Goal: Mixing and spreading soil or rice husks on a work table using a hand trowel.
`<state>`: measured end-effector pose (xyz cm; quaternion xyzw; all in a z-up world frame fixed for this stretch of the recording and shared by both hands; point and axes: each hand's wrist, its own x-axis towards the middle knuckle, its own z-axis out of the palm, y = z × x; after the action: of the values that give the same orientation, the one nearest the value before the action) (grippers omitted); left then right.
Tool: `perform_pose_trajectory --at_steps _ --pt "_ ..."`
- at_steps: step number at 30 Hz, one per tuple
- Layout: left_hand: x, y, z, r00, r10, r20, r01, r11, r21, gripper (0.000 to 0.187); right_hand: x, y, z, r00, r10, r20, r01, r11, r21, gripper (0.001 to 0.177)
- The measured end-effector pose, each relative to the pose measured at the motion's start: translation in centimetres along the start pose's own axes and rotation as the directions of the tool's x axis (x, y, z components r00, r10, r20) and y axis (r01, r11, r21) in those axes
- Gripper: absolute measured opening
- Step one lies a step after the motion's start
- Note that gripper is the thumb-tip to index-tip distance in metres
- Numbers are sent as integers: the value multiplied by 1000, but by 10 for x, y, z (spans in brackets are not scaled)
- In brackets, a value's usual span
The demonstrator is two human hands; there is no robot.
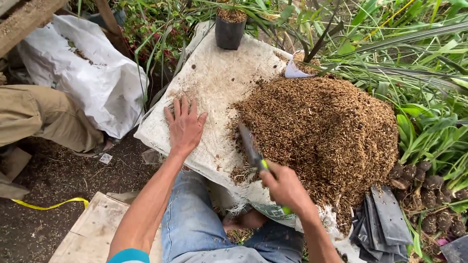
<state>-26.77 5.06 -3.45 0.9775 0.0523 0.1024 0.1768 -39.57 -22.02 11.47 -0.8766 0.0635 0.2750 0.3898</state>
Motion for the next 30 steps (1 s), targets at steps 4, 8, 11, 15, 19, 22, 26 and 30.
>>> perform_pose_trajectory --at_steps 4,8,11,15,19,22,26,30 --pt "-2 2 -3 1000 -5 10 5 999 -40 65 12 23 37 986 -166 -1 156 928 -338 46" --pt "-2 1 1 1000 8 -2 -8 1000 1 67 38 18 35 983 -175 -50 156 952 -264 46" --pt "0 1 -3 1000 -2 2 2 1000 -14 67 27 -9 4 994 -98 -41 95 993 -74 46" --pt "0 1 -3 1000 -5 9 5 1000 -21 68 28 -15 -27 981 -62 -184 60 998 -19 47" --pt "2 -1 4 1000 0 14 0 1000 16 69 48 -1 -5 981 -83 -178 73 996 -57 45" --pt "1 -2 4 1000 1 16 -1 1000 12 68 39 2 6 987 -144 -66 132 977 -166 42" --pt "1 -3 8 1000 -11 27 11 1000 4 69 13 -34 -23 998 -8 -56 2 992 -123 44" --pt "2 -4 10 1000 -10 16 9 999 35 67 21 -53 -58 976 -43 -215 3 984 -179 44"
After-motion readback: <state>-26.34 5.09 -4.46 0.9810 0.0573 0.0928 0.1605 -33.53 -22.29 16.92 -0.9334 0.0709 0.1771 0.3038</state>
